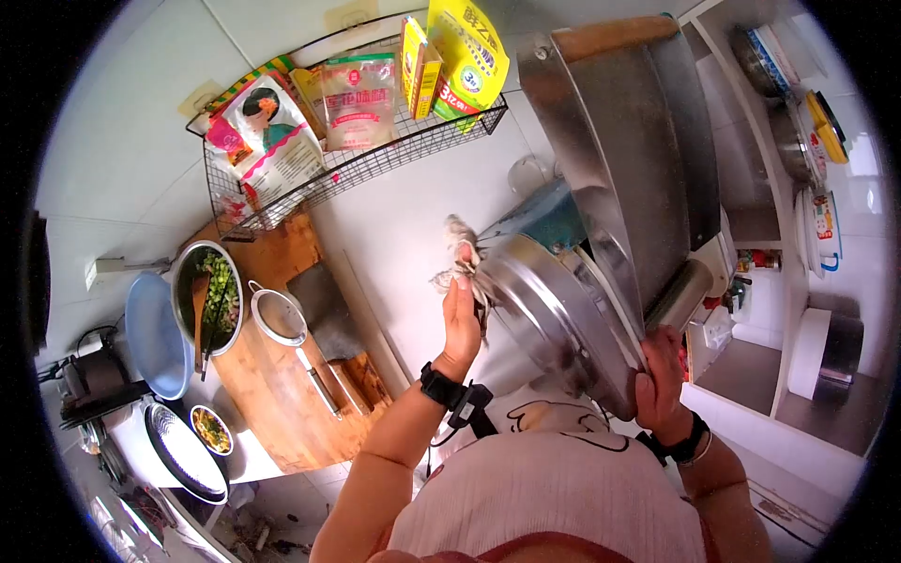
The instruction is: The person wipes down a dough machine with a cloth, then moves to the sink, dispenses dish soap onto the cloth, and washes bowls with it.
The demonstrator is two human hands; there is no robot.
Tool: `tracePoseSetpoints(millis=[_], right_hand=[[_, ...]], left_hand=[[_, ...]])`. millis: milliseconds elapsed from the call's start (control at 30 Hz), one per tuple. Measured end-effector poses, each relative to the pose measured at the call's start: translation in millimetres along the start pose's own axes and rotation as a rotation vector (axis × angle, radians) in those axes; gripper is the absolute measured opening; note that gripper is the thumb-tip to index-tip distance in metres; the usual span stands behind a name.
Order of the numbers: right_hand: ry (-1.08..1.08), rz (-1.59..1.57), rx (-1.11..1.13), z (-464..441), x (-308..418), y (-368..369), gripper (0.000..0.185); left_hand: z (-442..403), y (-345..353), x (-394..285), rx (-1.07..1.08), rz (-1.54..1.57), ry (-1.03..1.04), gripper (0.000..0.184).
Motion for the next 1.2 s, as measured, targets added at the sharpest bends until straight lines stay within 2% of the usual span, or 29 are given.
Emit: tracePoseSetpoints(millis=[67,133,200,233,267,367,467,500,533,600,633,700,733,800,867,933,1000,1067,1200], right_hand=[[-0.001,-0.03,-0.019,-4,1,0,0.039],[0.002,-0.056,-0.033,-5,2,-1,0.039],[-0.02,-0.049,-0.019,-6,1,0,0.038],[-0.02,-0.046,-0.02,-6,1,-1,0.038],[-0.012,-0.049,-0.021,-6,1,0,0.038],[-0.007,-0.06,-0.032,-9,2,0,0.037],[-0.015,-0.062,-0.043,-12,3,-1,0.037],[-0.015,-0.055,-0.038,-12,4,-1,0.037],[-0.01,-0.054,-0.04,-11,5,-1,0.037],[-0.004,-0.039,-0.052,-11,4,-1,0.038],[-0.006,-0.038,-0.053,-10,4,0,0.038],[-0.006,-0.014,-0.07,-8,3,1,0.039],[0.0,-0.016,-0.065,-7,3,1,0.039],[0.01,-0.037,-0.064,-7,1,1,0.038],[0.001,-0.036,-0.066,-5,0,2,0.038],[-0.003,-0.026,-0.069,-5,2,-3,0.037],[0.015,-0.067,-0.017,-10,3,-3,0.037],[-0.008,-0.039,-0.06,-7,3,0,0.037],[-0.04,-0.027,-0.078,-9,4,-1,0.037]], left_hand=[[10,12,-24,0.113,-0.084,0.177,0.044],[14,22,-54,0.069,-0.14,0.271,0.039],[27,41,-99,0.059,-0.28,0.549,0.033],[31,47,-108,0.094,-0.271,0.589,0.03],[35,49,-116,0.177,-0.452,0.64,0.027],[47,62,-129,0.32,-0.596,0.901,0.03],[35,50,-118,0.306,-0.54,0.84,0.033],[29,44,-111,0.259,-0.481,0.763,0.035],[22,35,-98,0.222,-0.34,0.538,0.036],[2,26,-85,0.105,-0.141,0.4,0.036],[2,23,-75,0.105,-0.141,0.402,0.036],[4,15,-57,0.043,-0.013,0.257,0.035],[6,16,-60,0.041,-0.011,0.249,0.035],[17,27,-87,0.072,-0.143,0.462,0.031],[25,33,-104,0.162,-0.258,0.458,0.029],[33,49,-121,0.275,-0.528,0.899,0.03],[28,44,-122,0.342,-0.52,0.83,0.032],[24,37,-115,0.292,-0.382,0.617,0.032],[3,16,-80,0.113,-0.137,0.389,0.035]])
Point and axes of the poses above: each hand's wrist, its own z-axis away from the middle knuckle, its own y-axis out of the palm, x = y × z, the point moved 3 cm from there along -z, towards the middle knuckle, and after that the axes turned 13 degrees about -y, right-handed, at the moved point
